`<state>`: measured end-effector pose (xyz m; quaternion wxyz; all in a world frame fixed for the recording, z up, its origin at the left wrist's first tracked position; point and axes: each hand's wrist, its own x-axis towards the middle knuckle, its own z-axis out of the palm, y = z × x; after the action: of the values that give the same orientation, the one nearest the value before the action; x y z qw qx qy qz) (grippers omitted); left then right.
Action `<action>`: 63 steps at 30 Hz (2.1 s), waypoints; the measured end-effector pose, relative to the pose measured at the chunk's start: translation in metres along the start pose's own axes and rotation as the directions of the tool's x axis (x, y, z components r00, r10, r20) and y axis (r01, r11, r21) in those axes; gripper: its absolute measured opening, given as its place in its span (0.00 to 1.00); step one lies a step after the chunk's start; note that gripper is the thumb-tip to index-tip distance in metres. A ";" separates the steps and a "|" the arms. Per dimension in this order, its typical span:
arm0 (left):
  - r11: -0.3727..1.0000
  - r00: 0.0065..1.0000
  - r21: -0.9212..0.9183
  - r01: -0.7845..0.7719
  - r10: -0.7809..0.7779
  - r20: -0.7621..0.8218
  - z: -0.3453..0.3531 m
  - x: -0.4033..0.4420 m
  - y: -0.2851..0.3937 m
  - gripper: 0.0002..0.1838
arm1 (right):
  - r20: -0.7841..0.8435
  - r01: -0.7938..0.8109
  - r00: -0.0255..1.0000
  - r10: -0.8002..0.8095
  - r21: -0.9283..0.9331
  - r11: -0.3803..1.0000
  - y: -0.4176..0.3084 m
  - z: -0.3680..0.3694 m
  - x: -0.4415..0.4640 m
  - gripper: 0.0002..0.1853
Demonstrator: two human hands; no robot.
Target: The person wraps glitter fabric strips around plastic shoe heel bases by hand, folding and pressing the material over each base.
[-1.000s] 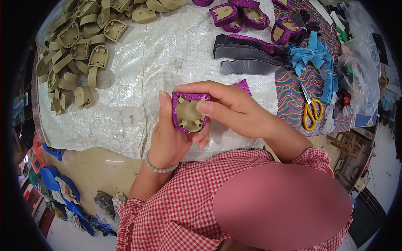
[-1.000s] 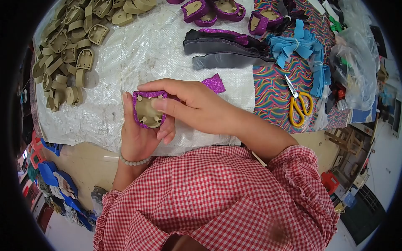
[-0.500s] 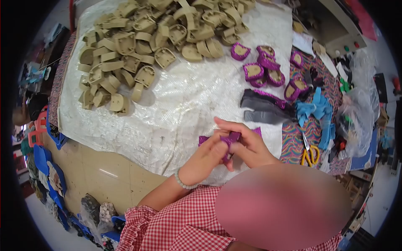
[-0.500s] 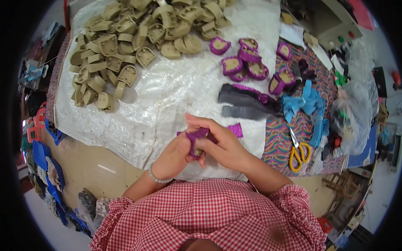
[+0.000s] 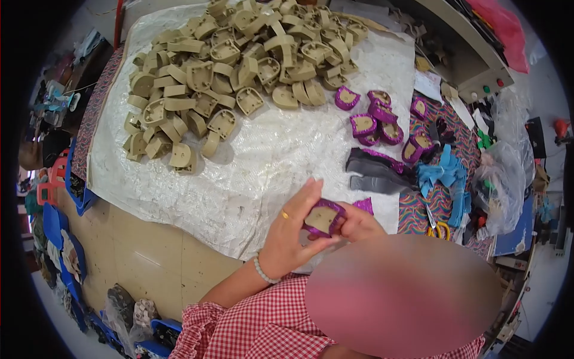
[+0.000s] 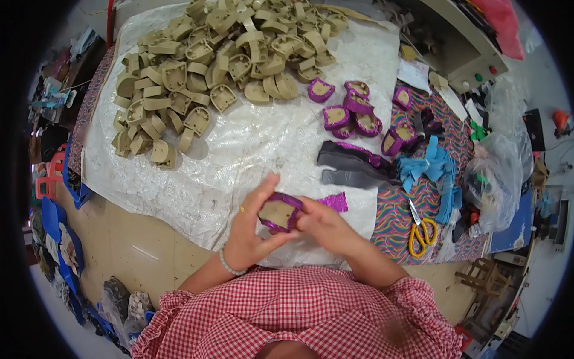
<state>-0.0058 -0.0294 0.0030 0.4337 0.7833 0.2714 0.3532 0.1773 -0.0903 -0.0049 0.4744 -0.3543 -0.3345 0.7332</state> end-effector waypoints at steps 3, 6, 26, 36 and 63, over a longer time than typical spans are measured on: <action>0.995 0.996 0.083 -0.063 0.057 0.072 -0.006 0.006 0.007 0.45 | -0.067 -0.185 0.981 0.183 -0.026 0.982 -0.001 -0.011 -0.004 0.25; 0.968 0.993 0.227 -0.110 0.096 0.073 0.002 0.004 0.003 0.46 | -0.114 -0.116 0.991 0.070 -0.473 0.873 -0.005 0.000 -0.002 0.20; 0.992 0.997 -0.122 -0.029 0.038 0.068 0.027 -0.016 -0.012 0.43 | 0.005 -0.165 0.986 0.167 -0.140 0.976 0.004 0.021 -0.027 0.16; 0.985 0.934 0.171 -0.036 -0.028 0.356 -0.006 -0.002 -0.010 0.36 | 0.128 -0.468 0.883 0.451 0.289 0.835 -0.012 -0.004 -0.018 0.16; 0.665 0.842 -0.521 0.535 -0.473 0.261 0.022 -0.015 0.004 0.20 | -0.065 0.198 0.960 -0.274 -0.536 0.821 0.015 0.002 0.008 0.19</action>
<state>0.0036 -0.0529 -0.0064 0.7431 0.5260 0.3349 0.2429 0.1663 -0.0876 -0.0183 0.4690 -0.4759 -0.5290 0.5231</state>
